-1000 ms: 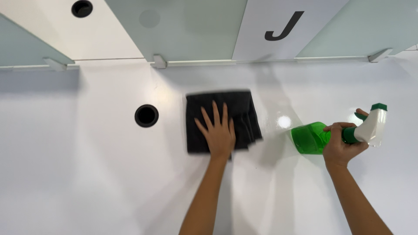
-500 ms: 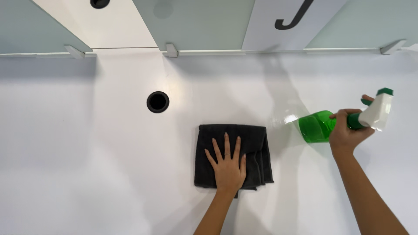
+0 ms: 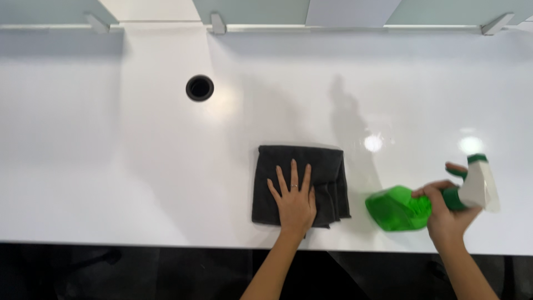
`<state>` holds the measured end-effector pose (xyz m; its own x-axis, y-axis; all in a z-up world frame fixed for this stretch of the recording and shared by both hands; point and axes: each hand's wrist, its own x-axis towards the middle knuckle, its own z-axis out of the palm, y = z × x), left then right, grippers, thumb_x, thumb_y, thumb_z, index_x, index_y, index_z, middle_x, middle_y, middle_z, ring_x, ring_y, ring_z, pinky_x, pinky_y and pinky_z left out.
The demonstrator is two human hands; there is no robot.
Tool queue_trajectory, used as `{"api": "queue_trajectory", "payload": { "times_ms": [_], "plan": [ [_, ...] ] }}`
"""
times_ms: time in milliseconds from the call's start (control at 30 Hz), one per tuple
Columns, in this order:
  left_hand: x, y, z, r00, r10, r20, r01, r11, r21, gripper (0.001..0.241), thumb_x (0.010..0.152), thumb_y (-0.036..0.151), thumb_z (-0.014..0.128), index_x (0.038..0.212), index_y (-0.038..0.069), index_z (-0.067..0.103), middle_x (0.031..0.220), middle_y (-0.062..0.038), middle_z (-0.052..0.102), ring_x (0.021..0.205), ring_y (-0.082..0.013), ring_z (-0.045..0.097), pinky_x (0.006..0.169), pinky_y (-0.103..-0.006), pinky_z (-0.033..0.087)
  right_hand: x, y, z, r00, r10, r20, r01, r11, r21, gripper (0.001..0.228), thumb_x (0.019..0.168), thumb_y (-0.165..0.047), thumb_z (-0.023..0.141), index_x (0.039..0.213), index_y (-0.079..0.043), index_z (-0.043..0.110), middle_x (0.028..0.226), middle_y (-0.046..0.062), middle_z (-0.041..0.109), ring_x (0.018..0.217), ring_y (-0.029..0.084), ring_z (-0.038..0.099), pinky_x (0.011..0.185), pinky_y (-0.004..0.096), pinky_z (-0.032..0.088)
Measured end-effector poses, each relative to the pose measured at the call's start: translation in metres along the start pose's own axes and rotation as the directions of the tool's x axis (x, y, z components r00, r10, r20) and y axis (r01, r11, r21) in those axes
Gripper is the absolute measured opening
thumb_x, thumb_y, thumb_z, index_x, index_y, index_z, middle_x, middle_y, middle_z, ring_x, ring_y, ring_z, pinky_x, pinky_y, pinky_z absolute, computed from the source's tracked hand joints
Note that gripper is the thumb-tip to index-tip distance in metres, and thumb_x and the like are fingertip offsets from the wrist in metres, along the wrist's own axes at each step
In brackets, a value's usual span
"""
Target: The person sprays a white countertop with a green spray bottle and wipes it with a black cloth. They repeatedly spray and wipe different sections of the countertop, moving the cloth across the surface to clean it.
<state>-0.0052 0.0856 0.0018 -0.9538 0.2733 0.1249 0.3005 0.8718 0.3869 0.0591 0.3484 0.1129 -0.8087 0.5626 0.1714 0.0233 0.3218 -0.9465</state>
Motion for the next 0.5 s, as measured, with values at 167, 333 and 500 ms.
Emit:
{"api": "queue_trajectory", "payload": {
  "times_ms": [167, 333, 500],
  "plan": [
    [-0.062, 0.040, 0.007, 0.999, -0.025, 0.041, 0.026, 0.999, -0.027, 0.064, 0.102, 0.034, 0.048, 0.162, 0.019, 0.031, 0.169, -0.016, 0.015, 0.151, -0.0519, 0.007, 0.115, -0.0727, 0.001, -0.060, 0.010, -0.047, 0.995, 0.075, 0.060, -0.073, 0.997, -0.033, 0.055, 0.090, 0.010, 0.061, 0.143, 0.006, 0.046, 0.084, 0.012, 0.068, 0.085, 0.023, 0.071, 0.085, 0.036, 0.058],
    [-0.066, 0.053, 0.015, 0.998, -0.027, -0.049, 0.024, 0.997, -0.069, 0.061, 0.103, 0.037, 0.047, 0.160, 0.016, 0.035, 0.169, -0.018, 0.018, 0.151, -0.0527, 0.007, 0.115, -0.0730, 0.002, -0.094, 0.001, -0.058, 0.905, 0.237, 0.353, -0.177, 0.965, -0.195, 0.059, 0.076, 0.006, 0.072, 0.132, -0.003, 0.055, 0.073, 0.007, 0.071, 0.072, 0.019, 0.073, 0.076, 0.035, 0.058],
    [-0.069, 0.032, -0.018, 0.997, -0.074, -0.019, 0.059, 0.909, -0.413, 0.053, 0.103, 0.035, 0.053, 0.149, 0.010, 0.049, 0.160, -0.020, 0.037, 0.152, -0.0481, 0.018, 0.118, -0.0649, 0.013, -0.121, -0.036, -0.021, 0.755, 0.400, 0.520, -0.311, 0.916, -0.254, 0.055, 0.077, 0.001, 0.075, 0.130, -0.008, 0.062, 0.066, 0.005, 0.066, 0.062, 0.016, 0.066, 0.063, 0.033, 0.054]
  ]
}}
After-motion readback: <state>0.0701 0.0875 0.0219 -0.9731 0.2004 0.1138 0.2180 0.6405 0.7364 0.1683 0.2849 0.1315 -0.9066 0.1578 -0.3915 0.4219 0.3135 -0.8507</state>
